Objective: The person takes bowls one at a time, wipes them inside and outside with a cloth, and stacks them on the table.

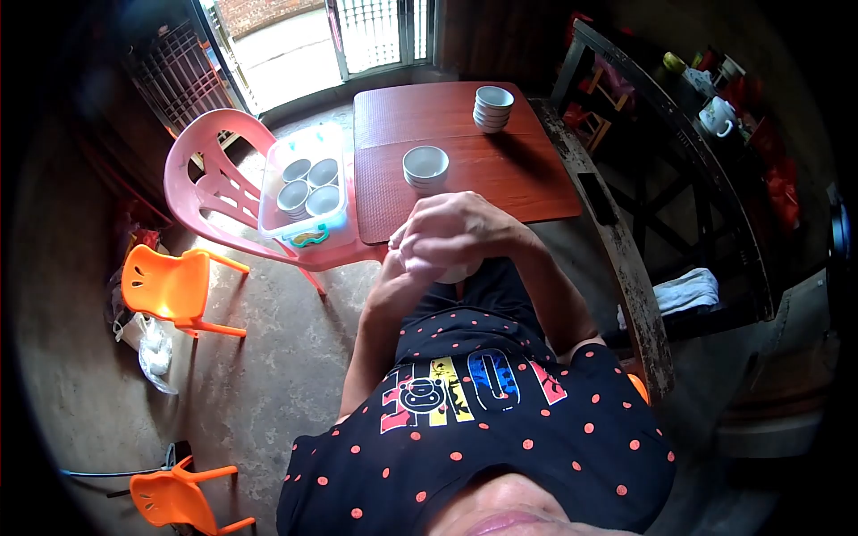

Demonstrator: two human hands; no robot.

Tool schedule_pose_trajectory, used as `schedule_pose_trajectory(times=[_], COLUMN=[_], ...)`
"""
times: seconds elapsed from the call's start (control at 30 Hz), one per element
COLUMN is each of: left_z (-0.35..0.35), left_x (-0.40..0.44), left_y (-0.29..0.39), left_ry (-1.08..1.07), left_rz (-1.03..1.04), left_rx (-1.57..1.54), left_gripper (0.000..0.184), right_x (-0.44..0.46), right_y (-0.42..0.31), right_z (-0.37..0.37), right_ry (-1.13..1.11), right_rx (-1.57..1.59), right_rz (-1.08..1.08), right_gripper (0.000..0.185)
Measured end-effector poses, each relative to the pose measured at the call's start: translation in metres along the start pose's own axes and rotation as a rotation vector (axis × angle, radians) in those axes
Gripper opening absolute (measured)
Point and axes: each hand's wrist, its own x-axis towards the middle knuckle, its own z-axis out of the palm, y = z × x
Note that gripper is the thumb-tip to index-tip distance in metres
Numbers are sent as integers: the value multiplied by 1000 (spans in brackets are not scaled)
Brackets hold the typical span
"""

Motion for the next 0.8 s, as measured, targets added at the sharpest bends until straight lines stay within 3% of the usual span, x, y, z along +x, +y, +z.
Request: schedule_pose_trajectory(times=[0.07,0.13,0.2,0.23,0.3,0.37,0.4,0.47,0.53,0.57,0.6,0.67,0.73,0.8], left_z=[-10,-14,-17,-18,-17,-7,2,7,7,3,-26,-41,-25,-20], left_x=[0,1,5,6,11,16,18,22,24,24,19,18,15,13], left_y=[1,-1,-2,-1,4,7,4,-6,-17,-18,-27,-26,-18,-19], left_ry=[-48,-41,-21,-12,57,167,245,283,336,357,301,198,208,231], left_rz=[-44,-9,-32,-45,-66,5,85,193,276,282,151,56,45,69], left_rx=[-57,-105,-112,-113,-79,-24,12,-2,-54,-128,-239,-316,-385,-450], left_gripper=[35,33,27,24,30,39,45,63,61,58,51,52,52,51], right_x=[-4,-14,-16,-19,-17,-9,-2,1,4,4,6,4,2,0], right_y=[19,79,74,68,61,65,46,43,36,32,26,-2,-23,-19], right_z=[7,57,79,77,71,60,47,55,84,89,93,83,79,96], right_ry=[113,558,790,689,713,989,1053,969,987,927,905,740,679,717], right_rx=[496,535,845,1272,1472,999,1164,1003,605,250,-99,-504,-573,-260], right_rz=[96,88,47,-66,-69,162,212,148,13,-30,-88,-12,109,102], right_gripper=[32,27,26,26,28,30,30,30,31,33,35,43,50,54])
